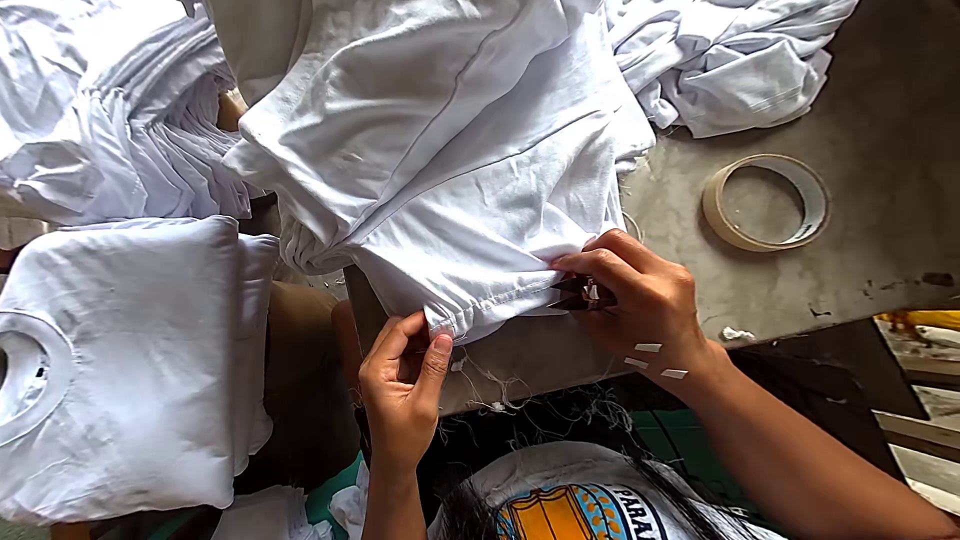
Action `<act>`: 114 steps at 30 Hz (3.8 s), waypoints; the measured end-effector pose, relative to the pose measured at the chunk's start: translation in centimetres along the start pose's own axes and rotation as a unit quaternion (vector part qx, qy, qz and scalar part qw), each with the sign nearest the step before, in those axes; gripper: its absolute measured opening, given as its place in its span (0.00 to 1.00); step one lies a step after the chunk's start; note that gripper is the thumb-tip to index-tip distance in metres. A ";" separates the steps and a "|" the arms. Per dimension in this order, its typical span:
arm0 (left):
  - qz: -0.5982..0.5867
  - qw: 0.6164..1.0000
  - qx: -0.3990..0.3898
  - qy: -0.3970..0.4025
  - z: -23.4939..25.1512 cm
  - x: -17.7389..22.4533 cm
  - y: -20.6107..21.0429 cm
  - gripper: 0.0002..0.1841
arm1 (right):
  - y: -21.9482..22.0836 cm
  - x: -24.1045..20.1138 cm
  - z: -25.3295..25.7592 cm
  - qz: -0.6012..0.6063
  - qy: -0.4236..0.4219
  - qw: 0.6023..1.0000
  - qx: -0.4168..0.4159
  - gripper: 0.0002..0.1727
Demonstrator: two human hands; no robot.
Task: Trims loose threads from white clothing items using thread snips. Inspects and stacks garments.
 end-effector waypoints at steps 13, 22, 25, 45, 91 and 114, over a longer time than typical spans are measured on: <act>0.016 1.000 0.008 -0.012 0.6 0.0 0.5 0.06 | -0.8 -1.0 0.2 0.100 0.168 0.979 -0.058 0.19; -0.018 1.000 0.015 -0.019 0.5 0.0 0.4 0.11 | 0.7 -1.8 0.2 0.018 0.139 0.988 -0.065 0.19; -0.030 0.999 0.012 -0.024 0.4 -0.1 0.3 0.14 | 1.0 -1.7 0.2 0.016 0.139 0.988 -0.066 0.16; 0.251 0.937 -0.072 0.231 -1.3 3.1 9.1 0.13 | 1.1 -1.4 0.9 0.028 0.141 0.985 -0.092 0.14; 0.006 0.993 0.086 0.077 -0.1 0.6 1.7 0.21 | 4.7 -6.7 1.4 0.430 0.147 0.885 -0.095 0.06; 0.145 0.969 0.114 0.163 -0.7 1.1 1.0 0.17 | 2.5 -7.7 0.2 0.143 0.034 0.988 -0.052 0.15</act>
Point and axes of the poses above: each hand's wrist, its own z-axis towards the middle knuckle, its own y-axis out of the palm, x = y × z, the point moved 2 cm from there along z, towards the middle knuckle, and after that the axes turned 6 degrees about y, right-handed, at the moved point
